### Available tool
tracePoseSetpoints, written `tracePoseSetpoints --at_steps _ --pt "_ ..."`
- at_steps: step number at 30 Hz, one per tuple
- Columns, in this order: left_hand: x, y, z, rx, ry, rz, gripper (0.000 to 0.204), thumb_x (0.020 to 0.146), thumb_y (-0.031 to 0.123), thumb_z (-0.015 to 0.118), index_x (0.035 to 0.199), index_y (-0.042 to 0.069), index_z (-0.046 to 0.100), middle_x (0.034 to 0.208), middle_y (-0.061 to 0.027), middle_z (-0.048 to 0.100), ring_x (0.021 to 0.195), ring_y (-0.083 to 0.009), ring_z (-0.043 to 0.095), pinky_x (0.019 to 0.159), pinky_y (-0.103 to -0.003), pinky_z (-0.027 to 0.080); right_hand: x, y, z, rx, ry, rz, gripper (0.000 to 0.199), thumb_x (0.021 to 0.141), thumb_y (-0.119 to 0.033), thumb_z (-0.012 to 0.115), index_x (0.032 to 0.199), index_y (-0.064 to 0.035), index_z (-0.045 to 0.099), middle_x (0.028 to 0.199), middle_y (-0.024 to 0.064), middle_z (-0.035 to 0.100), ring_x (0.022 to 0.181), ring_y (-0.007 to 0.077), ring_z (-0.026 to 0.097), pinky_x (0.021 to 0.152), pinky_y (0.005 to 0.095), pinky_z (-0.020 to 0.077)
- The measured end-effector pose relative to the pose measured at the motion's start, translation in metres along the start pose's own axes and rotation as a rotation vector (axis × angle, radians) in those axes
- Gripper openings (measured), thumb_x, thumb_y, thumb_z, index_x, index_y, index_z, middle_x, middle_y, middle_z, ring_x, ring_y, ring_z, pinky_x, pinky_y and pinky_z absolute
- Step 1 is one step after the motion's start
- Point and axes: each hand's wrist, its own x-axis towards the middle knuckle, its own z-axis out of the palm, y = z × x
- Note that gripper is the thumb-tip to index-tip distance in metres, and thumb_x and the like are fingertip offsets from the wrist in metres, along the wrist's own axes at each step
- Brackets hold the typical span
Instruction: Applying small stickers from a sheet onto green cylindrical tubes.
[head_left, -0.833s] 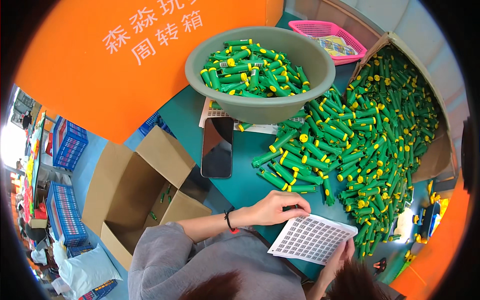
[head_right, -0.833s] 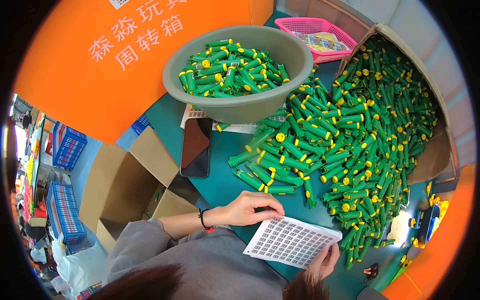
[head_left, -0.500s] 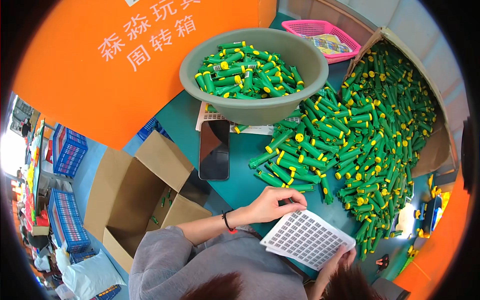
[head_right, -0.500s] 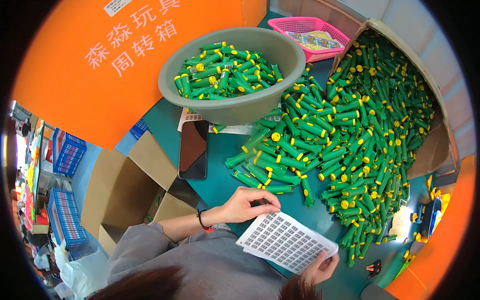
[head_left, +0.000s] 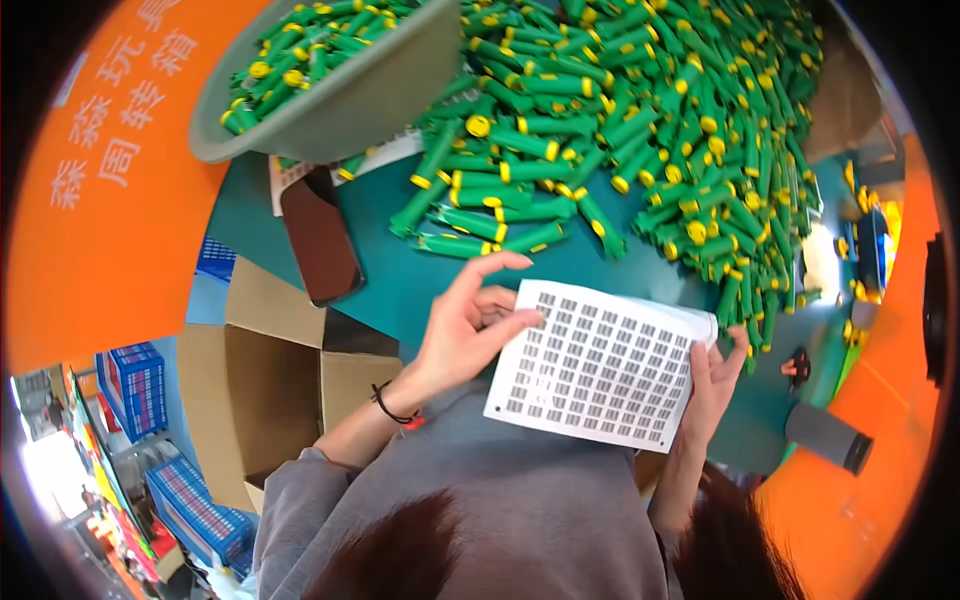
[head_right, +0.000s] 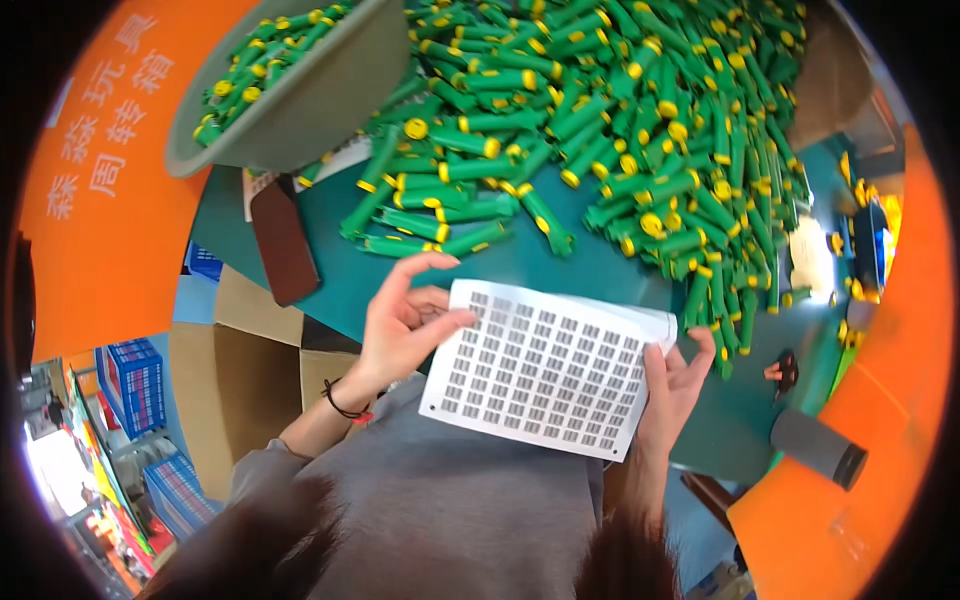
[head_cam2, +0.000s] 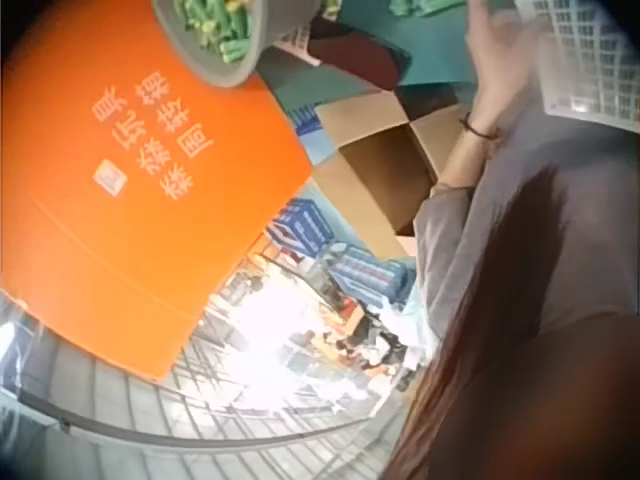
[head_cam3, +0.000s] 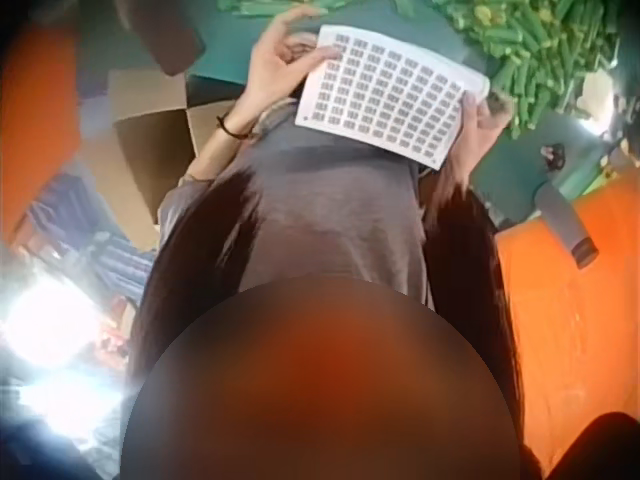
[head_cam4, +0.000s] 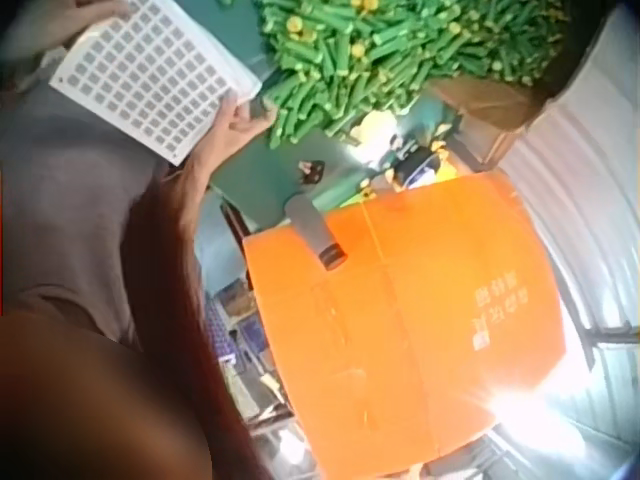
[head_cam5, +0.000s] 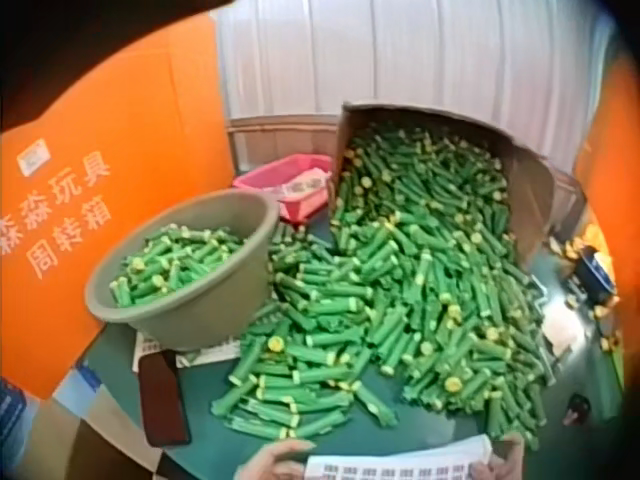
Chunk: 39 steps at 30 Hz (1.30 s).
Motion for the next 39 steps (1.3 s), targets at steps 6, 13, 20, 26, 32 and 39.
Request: tracePoseSetpoints --at_steps 6,13,20,26,32,39 --pt "0.002 0.001 0.005 0.337 0.012 0.098 0.059 0.083 -0.012 0.074 0.136 0.001 0.052 0.11 -0.01 0.062 0.083 -0.0111 0.069 0.072 -0.022 0.056 -0.002 -0.001 -0.013 -0.031 0.008 0.132 0.024 0.093 0.008 0.062 0.117 0.0055 0.065 0.121 0.0096 0.064 0.108 0.0159 0.062 0.093 0.0284 0.049" --pt "-0.007 0.007 0.016 0.226 -0.124 -0.021 0.049 0.086 -0.003 0.076 0.133 0.001 0.064 0.12 -0.0096 0.07 0.098 -0.0114 0.069 0.083 -0.027 0.058 -0.011 -0.002 -0.008 -0.145 -0.073 0.12 0.042 0.083 0.013 0.071 0.124 0.0081 0.064 0.103 0.0143 0.073 0.083 0.0127 0.07 0.076 0.0226 0.0553" --pt "0.005 0.022 0.021 0.389 -0.108 -0.118 0.033 0.085 -0.007 0.076 0.117 -0.007 0.07 0.103 -0.0141 0.075 0.093 -0.0159 0.072 0.082 -0.027 0.06 -0.002 -0.02 -0.017 -0.333 -0.093 0.033 0.024 0.084 0.011 0.072 0.107 0.0073 0.071 0.094 0.0105 0.074 0.08 0.0107 0.069 0.072 0.0207 0.054" --pt "0.014 0.022 0.027 0.244 -0.078 -0.191 0.022 0.087 -0.004 0.075 0.108 -0.006 0.071 0.096 -0.0122 0.076 0.089 -0.0148 0.073 0.081 -0.027 0.059 0.009 -0.011 -0.029 -0.519 -0.166 -0.02 0.007 0.086 0.006 0.073 0.091 0.0026 0.069 0.098 0.0044 0.062 0.092 0.0101 0.06 0.085 0.022 0.0452" --pt "0.016 0.011 0.03 0.533 0.046 -0.047 0.012 0.088 0.008 0.078 0.096 0.0 0.074 0.088 -0.0057 0.077 0.079 -0.0068 0.07 0.07 -0.021 0.054 0.016 -0.019 -0.018 -0.701 -0.17 -0.144 0.013 0.081 -0.002 0.078 0.089 -0.0008 0.068 0.116 0.0096 0.059 0.12 0.0212 0.051 0.104 0.0338 0.0367" --pt "0.019 0.003 0.034 0.277 0.001 -0.181 0.016 0.09 0.005 0.076 0.103 -0.002 0.07 0.088 -0.0087 0.076 0.078 -0.0081 0.07 0.068 -0.02 0.055 0.019 -0.043 0.041 -1.287 -0.473 -0.657 0.043 0.08 -0.019 0.08 0.121 -0.0098 0.068 0.127 0.0081 0.064 0.121 0.0288 0.056 0.108 0.0444 0.0349"
